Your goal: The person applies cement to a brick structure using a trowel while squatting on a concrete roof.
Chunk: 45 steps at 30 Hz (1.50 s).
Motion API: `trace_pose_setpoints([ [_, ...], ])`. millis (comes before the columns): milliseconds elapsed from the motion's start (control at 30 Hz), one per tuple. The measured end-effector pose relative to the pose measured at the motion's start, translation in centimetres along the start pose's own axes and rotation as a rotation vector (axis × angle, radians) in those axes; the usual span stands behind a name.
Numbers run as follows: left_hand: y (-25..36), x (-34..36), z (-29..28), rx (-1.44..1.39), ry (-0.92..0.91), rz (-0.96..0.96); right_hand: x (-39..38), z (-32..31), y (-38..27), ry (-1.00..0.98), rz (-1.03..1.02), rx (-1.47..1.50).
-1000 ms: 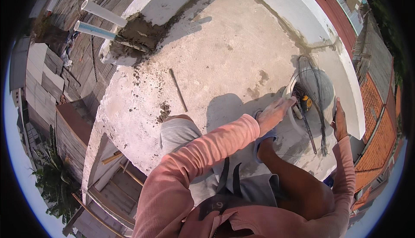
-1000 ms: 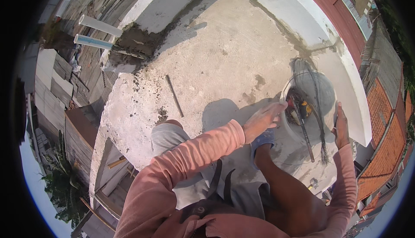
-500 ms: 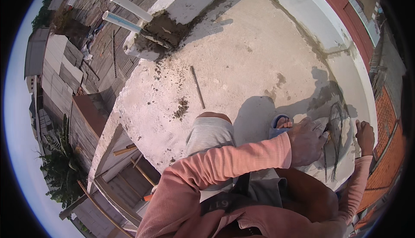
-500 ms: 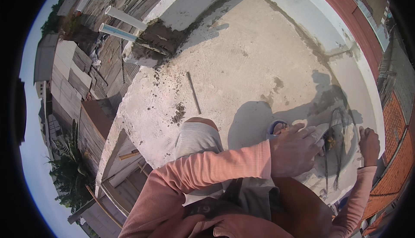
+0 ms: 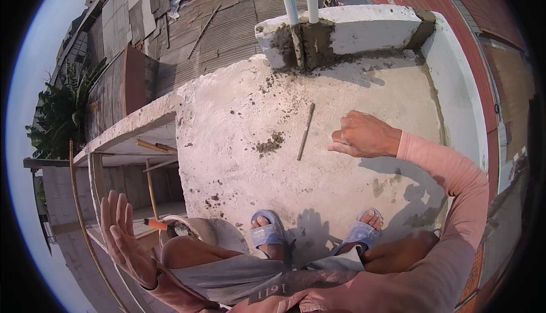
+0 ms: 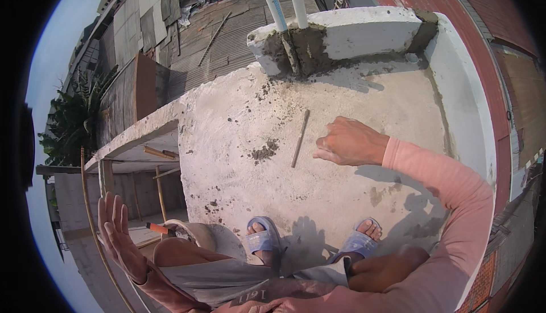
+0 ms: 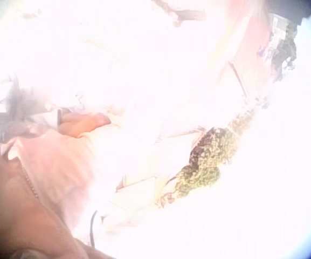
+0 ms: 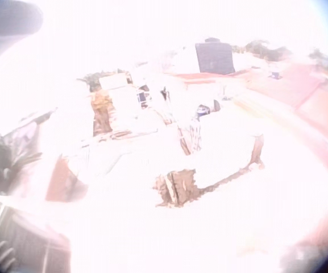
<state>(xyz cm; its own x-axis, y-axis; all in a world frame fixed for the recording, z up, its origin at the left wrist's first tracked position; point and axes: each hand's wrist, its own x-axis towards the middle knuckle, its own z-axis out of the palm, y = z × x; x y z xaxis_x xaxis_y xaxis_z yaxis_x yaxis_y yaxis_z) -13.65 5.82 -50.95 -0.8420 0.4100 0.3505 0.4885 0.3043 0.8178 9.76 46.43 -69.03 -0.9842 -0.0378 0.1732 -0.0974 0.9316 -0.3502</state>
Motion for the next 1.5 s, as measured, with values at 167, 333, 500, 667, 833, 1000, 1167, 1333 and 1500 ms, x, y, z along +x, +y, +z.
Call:
trace_pose_setpoints([
  [167,-13.7,-14.8,-21.1,0.361,0.561,-0.389,5.7,1.6,-3.1,-0.395,0.06,0.153],
  [333,-30.0,-29.2,-27.7,0.336,0.433,-0.525,11.3,0.3,-7.0,-0.373,-0.116,0.117],
  [500,-39.2,-32.5,-29.4,-0.405,0.037,-0.518,13.6,1.6,-8.7,-0.506,-0.356,0.0],
  [667,-31.2,-24.8,-17.2,-1.07,0.474,-0.876,17.2,0.6,-12.3,-0.874,-0.329,-0.102],
  [833,-30.5,-22.5,-17.9,-0.953,0.54,-0.858,18.6,0.4,-14.5,-0.813,-0.292,0.009],
  [1000,-35.4,-23.7,-15.4,-1.084,0.545,-0.838,16.9,0.2,-16.7,-0.635,-0.085,-0.122],
  [1167,-27.7,-22.8,-15.0,-0.962,0.675,-0.902,19.1,4.3,-16.5,-0.709,-0.117,0.068],
  [1333,-23.4,-20.6,-10.2,-0.724,0.692,-0.845,26.4,9.5,-20.7,-0.082,-0.677,0.065],
  [1500,-20.9,-19.7,-8.0,-0.647,0.613,-0.826,32.0,16.6,-27.6,0.127,-1.012,0.014],
])
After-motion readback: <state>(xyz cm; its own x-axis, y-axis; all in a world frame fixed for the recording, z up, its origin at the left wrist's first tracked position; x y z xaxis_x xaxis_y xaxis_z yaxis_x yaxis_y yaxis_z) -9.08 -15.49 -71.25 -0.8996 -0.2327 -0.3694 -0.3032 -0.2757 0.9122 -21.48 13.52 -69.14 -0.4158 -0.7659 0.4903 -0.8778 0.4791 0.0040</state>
